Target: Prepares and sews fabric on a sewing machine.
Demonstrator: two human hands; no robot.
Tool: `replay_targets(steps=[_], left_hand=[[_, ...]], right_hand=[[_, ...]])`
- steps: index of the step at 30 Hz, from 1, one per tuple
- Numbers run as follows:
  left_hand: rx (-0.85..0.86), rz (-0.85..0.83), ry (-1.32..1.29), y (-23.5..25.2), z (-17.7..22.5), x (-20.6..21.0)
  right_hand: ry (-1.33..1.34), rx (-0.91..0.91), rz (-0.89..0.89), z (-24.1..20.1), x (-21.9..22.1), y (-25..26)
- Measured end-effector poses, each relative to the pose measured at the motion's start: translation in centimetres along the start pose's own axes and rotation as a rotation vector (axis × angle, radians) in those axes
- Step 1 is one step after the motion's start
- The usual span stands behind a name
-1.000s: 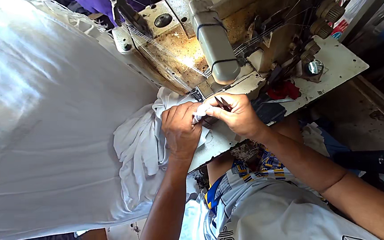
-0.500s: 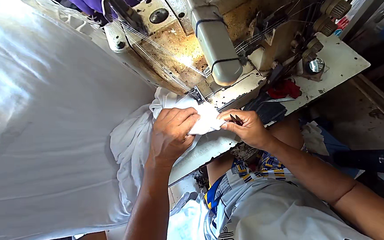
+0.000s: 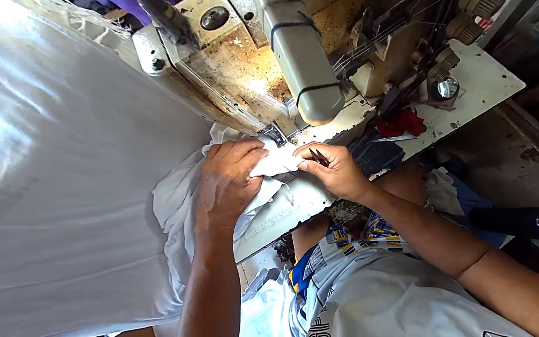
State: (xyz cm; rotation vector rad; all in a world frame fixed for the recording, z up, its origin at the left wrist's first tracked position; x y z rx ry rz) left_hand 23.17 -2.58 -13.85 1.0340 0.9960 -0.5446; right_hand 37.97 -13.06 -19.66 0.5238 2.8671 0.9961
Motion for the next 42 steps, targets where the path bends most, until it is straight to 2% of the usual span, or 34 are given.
replay_targets(steps=[2,5,8,11,13,15,17,19,21,25,29,32,38,42], left_hand=[[-0.045,-0.025,-0.076,-0.1,0.3,-0.3],[-0.041,-0.194,-0.182,-0.8,1.6,-0.7],[-0.088,-0.303,0.017,-2.1,0.8,-2.3],[-0.19,-0.266,0.106,-2.9,-1.0,-5.6],[-0.167,-0.192,-0.05,-3.3,0.9,-7.6],[-0.091,-0.166,-0.254,-3.9,3.9,-7.8],[-0.028,-0.2,-0.416,-4.8,6.3,-6.6],[0.008,-0.23,-0.509,-5.5,7.6,-4.7],[-0.01,-0.149,-0.507,-6.0,8.0,-3.1],[-0.121,0.212,-0.132,-7.0,8.3,-0.1],[-0.095,0.306,0.089,-6.9,7.0,2.9],[-0.047,0.242,0.096,-6.2,5.8,2.4],[0.016,-0.115,0.092,-5.9,6.9,0.7],[0.007,-0.177,0.119,-5.5,7.1,-0.1]], right_hand=[[-0.008,-0.001,-0.001,0.1,0.2,0.3],[-0.009,-0.039,-0.016,0.3,0.3,0.7],[-0.027,-0.1,-0.062,0.4,0.4,1.0],[-0.104,-0.165,-0.132,-0.2,0.6,1.4],[-0.161,-0.21,-0.256,-1.1,0.9,1.8],[-0.195,-0.244,-0.442,-2.5,1.3,1.5],[-0.172,-0.264,-0.588,-4.2,1.8,0.4],[-0.181,-0.273,-0.633,-5.3,1.7,-1.2],[-0.242,-0.271,-0.598,-5.4,1.1,-2.6],[-0.245,-0.237,-0.442,-5.0,-0.2,-4.5],[-0.206,-0.196,-0.325,-5.1,-1.0,-5.1],[-0.165,-0.143,-0.297,-4.6,-1.3,-5.3],[-0.063,-0.053,-0.249,-3.7,-1.6,-6.1],[-0.03,-0.028,-0.208,-3.3,-1.7,-6.2]])
Point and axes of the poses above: each hand's wrist, its own y-axis towards the middle knuckle, its own x-axis out of the palm, z = x × y, the point moved 8 cm from there along y, towards the middle knuckle, and after that the axes turned 14 degrees about -x, right-handed, at the moved point
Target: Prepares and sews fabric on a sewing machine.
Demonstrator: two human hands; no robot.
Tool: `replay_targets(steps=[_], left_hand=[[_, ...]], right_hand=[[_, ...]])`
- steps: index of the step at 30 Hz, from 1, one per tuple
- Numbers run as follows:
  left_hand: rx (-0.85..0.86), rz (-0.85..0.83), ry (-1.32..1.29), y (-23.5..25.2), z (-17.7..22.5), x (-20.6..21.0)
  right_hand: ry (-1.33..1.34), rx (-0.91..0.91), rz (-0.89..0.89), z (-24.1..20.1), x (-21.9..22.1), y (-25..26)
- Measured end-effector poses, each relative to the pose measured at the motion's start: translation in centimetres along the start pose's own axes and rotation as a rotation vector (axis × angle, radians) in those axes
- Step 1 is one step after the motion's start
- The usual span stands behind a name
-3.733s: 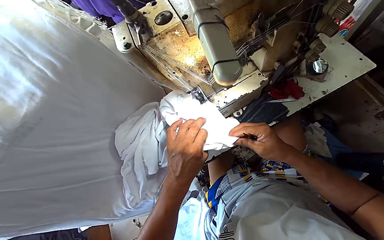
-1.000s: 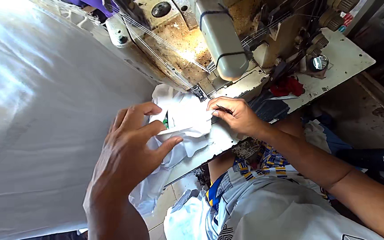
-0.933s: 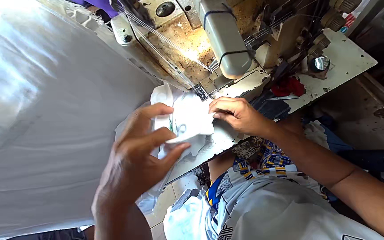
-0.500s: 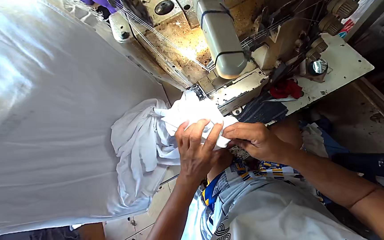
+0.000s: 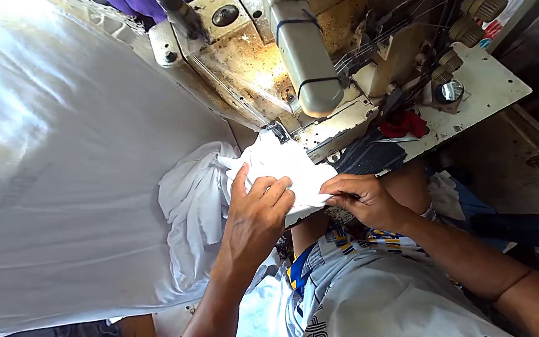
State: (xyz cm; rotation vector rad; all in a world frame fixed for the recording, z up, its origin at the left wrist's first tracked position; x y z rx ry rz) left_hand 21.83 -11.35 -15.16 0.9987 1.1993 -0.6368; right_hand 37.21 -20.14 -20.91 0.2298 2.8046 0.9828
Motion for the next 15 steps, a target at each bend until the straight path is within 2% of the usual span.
replay_targets(steps=[10,15], left_hand=[[-0.014,0.053,0.04,3.7,-3.4,-0.5],[0.017,0.064,-0.079,4.0,-4.2,-1.2]], right_hand=[[-0.05,0.016,0.097,2.6,0.0,3.5],[0.002,-0.009,0.121,3.0,0.3,5.3]])
Point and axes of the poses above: each hand's wrist, its own y-axis towards the middle knuckle, its own x-axis out of the palm, z = x × y, the point moved 8 cm from there along y, towards the middle knuckle, and after that the axes turned 14 degrees about -x, right-handed, at the moved point
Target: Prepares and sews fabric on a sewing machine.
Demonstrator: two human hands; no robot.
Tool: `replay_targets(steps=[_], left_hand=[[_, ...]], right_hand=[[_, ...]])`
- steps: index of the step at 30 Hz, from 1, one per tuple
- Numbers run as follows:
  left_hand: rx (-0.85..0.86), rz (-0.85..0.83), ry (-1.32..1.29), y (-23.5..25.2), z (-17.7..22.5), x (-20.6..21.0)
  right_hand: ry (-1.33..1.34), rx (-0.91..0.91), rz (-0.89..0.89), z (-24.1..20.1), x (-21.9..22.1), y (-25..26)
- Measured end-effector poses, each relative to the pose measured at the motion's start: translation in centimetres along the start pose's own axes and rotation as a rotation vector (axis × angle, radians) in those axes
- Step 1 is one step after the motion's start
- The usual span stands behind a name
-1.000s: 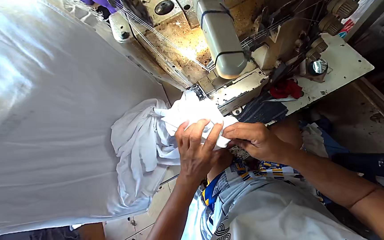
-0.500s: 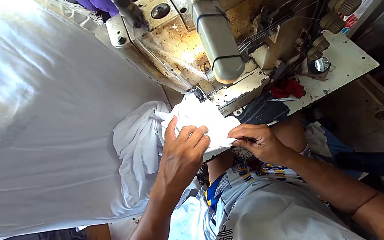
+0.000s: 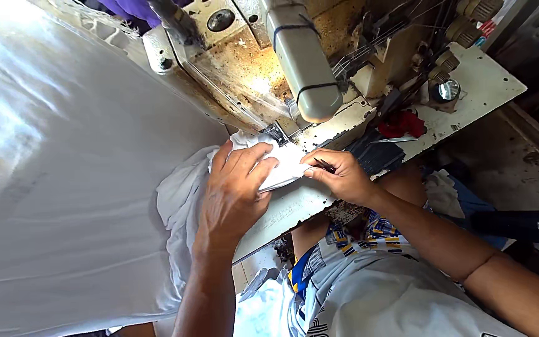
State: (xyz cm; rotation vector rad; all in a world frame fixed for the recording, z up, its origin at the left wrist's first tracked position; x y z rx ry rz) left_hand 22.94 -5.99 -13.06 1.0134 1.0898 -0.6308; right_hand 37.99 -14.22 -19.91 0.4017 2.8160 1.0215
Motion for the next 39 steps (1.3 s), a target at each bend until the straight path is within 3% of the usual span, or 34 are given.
replay_targets(steps=[4,9,21,29,33,35,39], left_hand=[[0.031,0.013,-0.099,-0.8,0.4,0.6],[-0.028,0.094,-0.061,-0.7,-0.3,0.4],[-0.015,0.095,-0.004,0.2,-1.3,0.5],[-0.052,-0.087,0.016,0.3,-0.4,-1.4],[-0.187,-0.173,0.142,-0.1,-4.7,-3.7],[-0.169,-0.155,0.073,-0.5,-4.9,-5.3],[0.008,-0.075,-0.34,-1.8,0.7,-7.0]], right_hand=[[-0.01,-0.024,-0.014,-0.2,0.2,0.4],[-0.053,-0.044,-0.029,-0.4,0.2,0.5],[-0.066,-0.028,-0.005,0.0,0.5,1.4],[-0.036,-0.06,-0.001,0.8,0.8,2.0],[-0.063,-0.065,-0.025,0.8,0.7,2.1],[-0.086,-0.064,-0.073,0.6,0.7,2.5],[-0.135,-0.118,-0.342,-2.4,1.4,2.6]])
Point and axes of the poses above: each hand's wrist, its own y-axis towards the middle knuckle, its own x-axis out of the palm, z = x × y, the point moved 8 cm from there along y, towards the middle knuckle, and after that the axes turned 14 degrees about -x, right-handed, at the moved point
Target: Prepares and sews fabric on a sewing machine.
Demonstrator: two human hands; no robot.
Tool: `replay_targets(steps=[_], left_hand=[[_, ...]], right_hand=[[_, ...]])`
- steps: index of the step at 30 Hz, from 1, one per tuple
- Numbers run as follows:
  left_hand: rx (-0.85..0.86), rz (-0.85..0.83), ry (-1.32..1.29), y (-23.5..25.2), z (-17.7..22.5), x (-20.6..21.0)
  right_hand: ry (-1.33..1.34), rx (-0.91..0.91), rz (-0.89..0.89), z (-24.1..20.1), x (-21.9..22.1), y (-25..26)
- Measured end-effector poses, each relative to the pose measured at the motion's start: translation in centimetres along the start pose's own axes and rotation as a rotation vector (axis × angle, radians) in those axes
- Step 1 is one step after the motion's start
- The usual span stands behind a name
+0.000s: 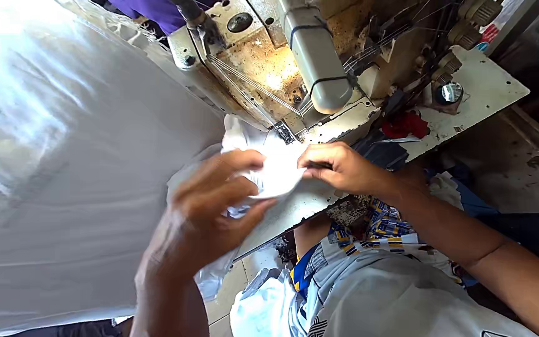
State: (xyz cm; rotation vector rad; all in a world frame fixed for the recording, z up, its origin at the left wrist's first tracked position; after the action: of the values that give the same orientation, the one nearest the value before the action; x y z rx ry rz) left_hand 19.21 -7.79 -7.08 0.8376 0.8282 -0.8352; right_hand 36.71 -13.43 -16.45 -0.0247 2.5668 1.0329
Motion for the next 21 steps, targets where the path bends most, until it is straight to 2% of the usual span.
replay_targets(steps=[3,6,8,10,13,21], left_hand=[[0.079,-0.027,-0.145,-0.9,2.2,2.7],[0.032,0.02,-0.156,-1.0,2.4,5.5],[-0.015,0.152,0.06,-1.0,2.1,7.2],[-0.031,0.205,0.31,-1.1,1.0,9.3],[-0.044,0.23,0.43,-1.3,-1.6,10.3],[0.053,0.02,0.424,-0.7,-0.1,9.1]], right_hand=[[0.021,-0.105,-0.127,-2.6,0.8,-1.1],[-0.043,-0.113,-0.1,-2.7,1.1,-3.1],[-0.055,-0.088,-0.018,-2.3,0.8,-4.3],[-0.064,-0.059,0.055,-2.1,0.5,-5.1],[-0.038,-0.011,0.117,-1.9,0.1,-5.8],[0.137,0.095,0.19,-0.9,0.1,-7.0]])
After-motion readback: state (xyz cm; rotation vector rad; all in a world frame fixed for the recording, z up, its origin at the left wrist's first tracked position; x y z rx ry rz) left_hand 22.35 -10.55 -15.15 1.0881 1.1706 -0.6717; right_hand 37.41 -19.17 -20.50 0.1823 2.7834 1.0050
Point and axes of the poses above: each hand's wrist, its own y-axis towards the middle knuckle, its own x-axis out of the palm, z = x × y, the point moved 8 cm from there along y, towards the middle knuckle, and after that the axes turned 14 degrees about -x, right-handed, at the moved point
